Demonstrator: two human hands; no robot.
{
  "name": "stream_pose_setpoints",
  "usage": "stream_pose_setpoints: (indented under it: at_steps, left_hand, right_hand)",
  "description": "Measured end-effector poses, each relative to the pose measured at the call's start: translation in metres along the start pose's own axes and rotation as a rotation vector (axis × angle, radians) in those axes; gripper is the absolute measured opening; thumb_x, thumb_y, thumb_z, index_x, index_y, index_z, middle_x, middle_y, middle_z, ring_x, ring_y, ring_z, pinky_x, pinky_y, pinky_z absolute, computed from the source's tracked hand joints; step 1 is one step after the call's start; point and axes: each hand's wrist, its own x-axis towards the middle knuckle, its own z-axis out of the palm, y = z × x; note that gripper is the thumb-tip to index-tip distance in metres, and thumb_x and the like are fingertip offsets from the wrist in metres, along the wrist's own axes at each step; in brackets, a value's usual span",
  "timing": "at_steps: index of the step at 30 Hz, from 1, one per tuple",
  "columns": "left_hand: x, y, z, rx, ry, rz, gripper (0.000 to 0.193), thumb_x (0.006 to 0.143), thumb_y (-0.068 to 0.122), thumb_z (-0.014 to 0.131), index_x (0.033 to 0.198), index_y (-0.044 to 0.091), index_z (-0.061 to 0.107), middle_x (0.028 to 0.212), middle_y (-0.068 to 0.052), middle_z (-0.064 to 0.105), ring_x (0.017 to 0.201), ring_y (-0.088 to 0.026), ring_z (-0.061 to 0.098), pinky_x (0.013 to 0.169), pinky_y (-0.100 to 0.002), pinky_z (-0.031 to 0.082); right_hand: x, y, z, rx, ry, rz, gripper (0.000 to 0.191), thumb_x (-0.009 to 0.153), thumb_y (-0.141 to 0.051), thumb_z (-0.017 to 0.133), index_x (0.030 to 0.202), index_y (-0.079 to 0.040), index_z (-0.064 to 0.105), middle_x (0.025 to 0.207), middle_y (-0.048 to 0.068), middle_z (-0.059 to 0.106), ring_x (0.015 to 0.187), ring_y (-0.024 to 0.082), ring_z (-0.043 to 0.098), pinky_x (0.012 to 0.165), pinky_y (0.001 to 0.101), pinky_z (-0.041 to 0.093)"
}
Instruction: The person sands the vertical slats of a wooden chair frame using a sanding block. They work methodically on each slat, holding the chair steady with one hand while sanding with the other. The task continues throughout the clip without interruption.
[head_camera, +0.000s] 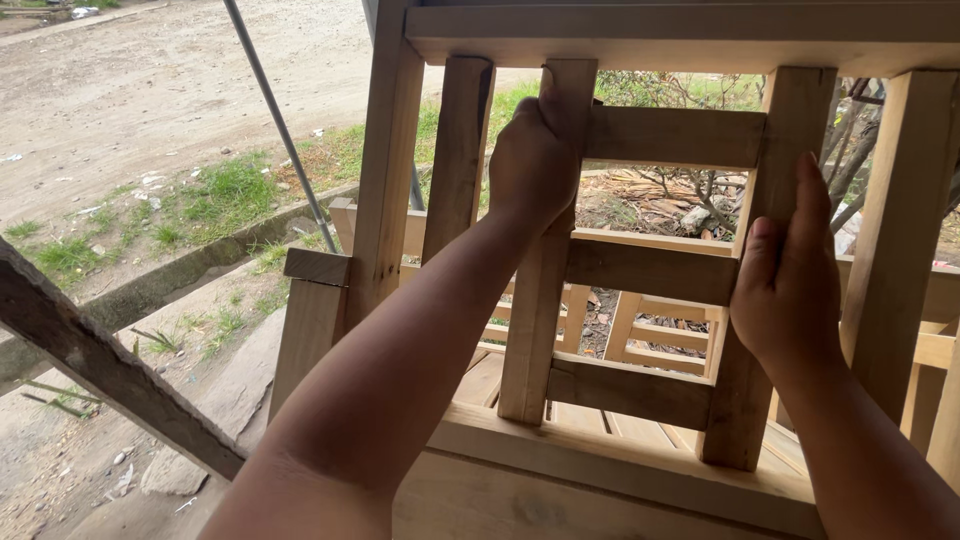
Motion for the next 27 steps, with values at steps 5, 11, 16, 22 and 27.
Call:
stream_pose_setpoints:
  at_steps: [5,11,16,22,27]
  left_hand:
    - [-0.110,0.001,-0.052,-0.018,-0.148,-0.138,0.047,0.109,0.039,0.032,0.098,0.001,0.058,0.080,-0.029,0.069,0.079,-0.051,0.067,0.067,-0.060,0.050]
    - [-0.122,-0.002,-0.061,0.047,-0.262,-0.206,0.045,0.108,0.040,0.032,0.101,0.003,0.057,0.081,-0.029,0.069,0.078,-0.051,0.067,0.069,-0.061,0.050]
    - [0.008,-0.004,-0.003,0.054,-0.019,0.034,0.049,0.110,0.038,0.034,0.092,0.002,0.063,0.084,-0.028,0.071,0.083,-0.049,0.068,0.075,-0.058,0.054]
    - [-0.090,-0.011,-0.037,0.094,-0.143,-0.102,0.045,0.113,0.037,0.032,0.097,0.004,0.059,0.080,-0.027,0.068,0.079,-0.048,0.067,0.069,-0.059,0.050]
    - [-0.146,0.001,-0.075,0.140,-0.368,-0.217,0.043,0.108,0.040,0.027,0.104,0.004,0.049,0.080,-0.026,0.069,0.074,-0.047,0.069,0.066,-0.059,0.051]
  right_hand:
    - [0.004,0.013,0.003,-0.107,0.118,-0.303,0.051,0.123,-0.009,0.043,0.166,-0.008,0.015,0.154,0.029,0.050,0.110,0.032,0.068,0.097,0.0399,0.056]
    - [0.001,0.011,0.004,-0.065,0.021,-0.090,0.058,0.121,-0.014,0.044,0.171,-0.011,0.015,0.087,0.016,0.062,0.076,0.030,0.065,0.074,0.0428,0.052]
    - [0.002,0.001,0.001,-0.002,-0.013,-0.004,0.060,0.118,-0.016,0.041,0.171,-0.015,0.012,0.073,0.013,0.059,0.064,0.029,0.063,0.062,0.0431,0.048]
    - [0.001,-0.005,-0.001,0.046,-0.022,0.024,0.059,0.117,-0.017,0.041,0.170,-0.018,0.013,0.069,0.011,0.057,0.060,0.026,0.062,0.060,0.0413,0.048]
    - [0.003,-0.008,-0.001,0.047,-0.029,0.023,0.058,0.118,-0.018,0.040,0.169,-0.017,0.013,0.067,0.011,0.056,0.059,0.025,0.061,0.059,0.0406,0.047]
